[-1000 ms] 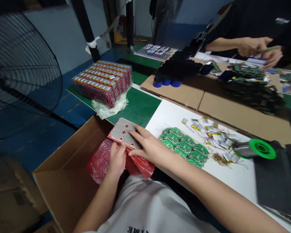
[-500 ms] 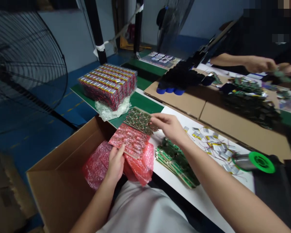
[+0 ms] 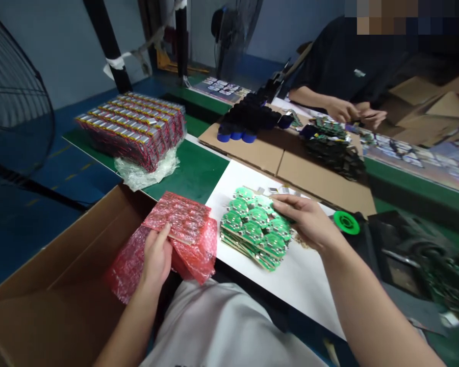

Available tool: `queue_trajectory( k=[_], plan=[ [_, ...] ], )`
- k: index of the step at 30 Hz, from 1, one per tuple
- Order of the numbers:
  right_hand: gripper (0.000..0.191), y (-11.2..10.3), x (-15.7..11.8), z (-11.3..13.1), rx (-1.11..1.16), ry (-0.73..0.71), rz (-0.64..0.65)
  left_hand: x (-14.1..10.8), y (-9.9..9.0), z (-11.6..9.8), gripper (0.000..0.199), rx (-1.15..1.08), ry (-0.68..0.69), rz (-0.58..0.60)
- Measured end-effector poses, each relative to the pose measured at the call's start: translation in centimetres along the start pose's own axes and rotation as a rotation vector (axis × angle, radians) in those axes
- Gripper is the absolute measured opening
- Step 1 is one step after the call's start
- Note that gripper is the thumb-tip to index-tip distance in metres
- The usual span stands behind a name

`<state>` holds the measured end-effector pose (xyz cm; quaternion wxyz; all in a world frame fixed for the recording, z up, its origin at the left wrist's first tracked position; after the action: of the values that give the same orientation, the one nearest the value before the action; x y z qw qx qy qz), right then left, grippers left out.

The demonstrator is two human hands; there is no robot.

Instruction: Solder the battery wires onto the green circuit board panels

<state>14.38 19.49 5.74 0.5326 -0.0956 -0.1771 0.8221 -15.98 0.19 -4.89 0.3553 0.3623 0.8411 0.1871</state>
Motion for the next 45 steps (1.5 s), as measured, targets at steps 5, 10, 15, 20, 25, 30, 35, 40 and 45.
queue_trajectory(
  k=[5,10,15,20,25,30,35,40,45],
  plan=[
    [0.049,-2.3,-2.3,0.9,-0.363,-0.206,-0.158,0.2,0.5,-0.5,0.041,0.008,0.012,0.004],
    [0.036,6.3,-2.8,5.9,-0.415,-0.482,0.071,-0.3,0.6,-0.8,0.044,0.051,0.034,-0.002],
    [0.084,19.0,-2.8,9.0,-0.396,-0.621,0.586,-1.2,0.3,-1.0,0.052,0.099,0.092,-0.032],
    [0.069,21.2,-0.5,9.3,-0.286,-0.569,0.706,-1.4,-0.2,-1.1,0.064,0.122,0.090,-0.027],
    [0.040,16.9,4.4,9.1,-0.158,-0.454,0.485,-1.2,-2.6,-0.9,0.061,0.135,0.022,-0.065],
    [0.051,16.1,5.8,7.1,0.031,-0.281,0.421,-1.1,-2.3,-1.4,0.073,0.071,0.021,-0.024],
    [0.051,17.4,4.4,5.5,0.036,-0.240,0.462,-1.0,0.4,-0.4,0.063,0.021,-0.044,0.113],
    [0.070,17.7,3.2,6.0,-0.155,-0.399,0.420,-1.1,0.1,0.1,0.047,0.020,-0.027,0.045],
    [0.119,20.9,0.7,5.9,-0.313,-0.507,0.598,-1.3,0.1,0.0,0.050,0.043,-0.008,0.047]
  ],
)
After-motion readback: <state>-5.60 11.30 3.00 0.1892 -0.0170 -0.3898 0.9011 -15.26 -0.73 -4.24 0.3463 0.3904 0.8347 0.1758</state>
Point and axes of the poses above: each hand's wrist, its own x-axis towards the middle knuckle, its own y-axis out of the palm, z = x × y, the point moved 10 cm from there along x, towards the middle knuckle, and after that the axes turned 12 degrees about -y, right-handed, at the moved point
